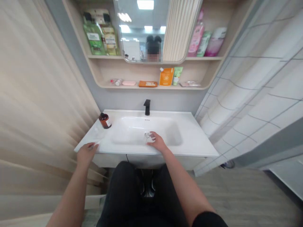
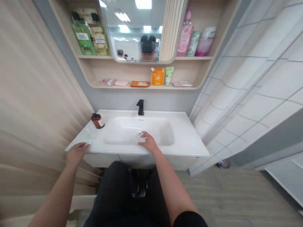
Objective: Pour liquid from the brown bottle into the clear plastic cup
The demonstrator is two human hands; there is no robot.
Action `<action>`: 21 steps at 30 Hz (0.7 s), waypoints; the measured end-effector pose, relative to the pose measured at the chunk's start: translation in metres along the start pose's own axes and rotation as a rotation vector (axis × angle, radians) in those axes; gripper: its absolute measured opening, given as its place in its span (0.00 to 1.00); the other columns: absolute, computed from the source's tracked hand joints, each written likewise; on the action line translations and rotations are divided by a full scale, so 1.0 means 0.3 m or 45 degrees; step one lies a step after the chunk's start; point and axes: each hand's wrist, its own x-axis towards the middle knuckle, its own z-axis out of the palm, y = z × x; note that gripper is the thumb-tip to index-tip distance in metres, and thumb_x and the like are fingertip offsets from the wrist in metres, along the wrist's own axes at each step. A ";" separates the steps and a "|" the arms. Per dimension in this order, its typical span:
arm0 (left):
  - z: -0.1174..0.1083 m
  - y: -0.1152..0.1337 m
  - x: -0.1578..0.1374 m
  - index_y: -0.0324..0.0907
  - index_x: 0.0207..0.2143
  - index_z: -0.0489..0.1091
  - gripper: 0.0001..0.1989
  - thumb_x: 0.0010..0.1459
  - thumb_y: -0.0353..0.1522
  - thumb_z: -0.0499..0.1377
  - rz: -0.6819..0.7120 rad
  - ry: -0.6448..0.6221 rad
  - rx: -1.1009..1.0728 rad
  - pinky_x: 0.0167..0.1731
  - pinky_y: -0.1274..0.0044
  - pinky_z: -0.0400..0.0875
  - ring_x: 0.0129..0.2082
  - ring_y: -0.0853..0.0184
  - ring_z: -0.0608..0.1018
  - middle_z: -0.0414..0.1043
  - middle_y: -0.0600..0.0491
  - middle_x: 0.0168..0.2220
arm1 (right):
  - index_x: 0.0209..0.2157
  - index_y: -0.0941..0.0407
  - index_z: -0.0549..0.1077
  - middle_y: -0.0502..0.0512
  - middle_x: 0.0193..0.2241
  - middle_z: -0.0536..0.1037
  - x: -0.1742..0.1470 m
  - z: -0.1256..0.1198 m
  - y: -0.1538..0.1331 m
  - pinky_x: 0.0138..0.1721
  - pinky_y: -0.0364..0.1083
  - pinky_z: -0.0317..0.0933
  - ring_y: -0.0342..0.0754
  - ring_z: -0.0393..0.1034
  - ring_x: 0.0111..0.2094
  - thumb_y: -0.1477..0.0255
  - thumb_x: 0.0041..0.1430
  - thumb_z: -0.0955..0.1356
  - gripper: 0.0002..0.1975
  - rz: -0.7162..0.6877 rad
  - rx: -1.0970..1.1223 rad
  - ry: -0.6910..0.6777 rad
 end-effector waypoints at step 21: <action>-0.081 0.647 0.522 0.38 0.34 0.71 0.11 0.70 0.35 0.62 0.360 -0.377 0.758 0.45 0.76 0.65 0.38 0.63 0.73 0.72 0.54 0.29 | 0.54 0.50 0.74 0.55 0.53 0.82 -0.016 -0.008 -0.037 0.52 0.53 0.73 0.55 0.78 0.53 0.69 0.43 0.81 0.34 -0.004 0.048 0.023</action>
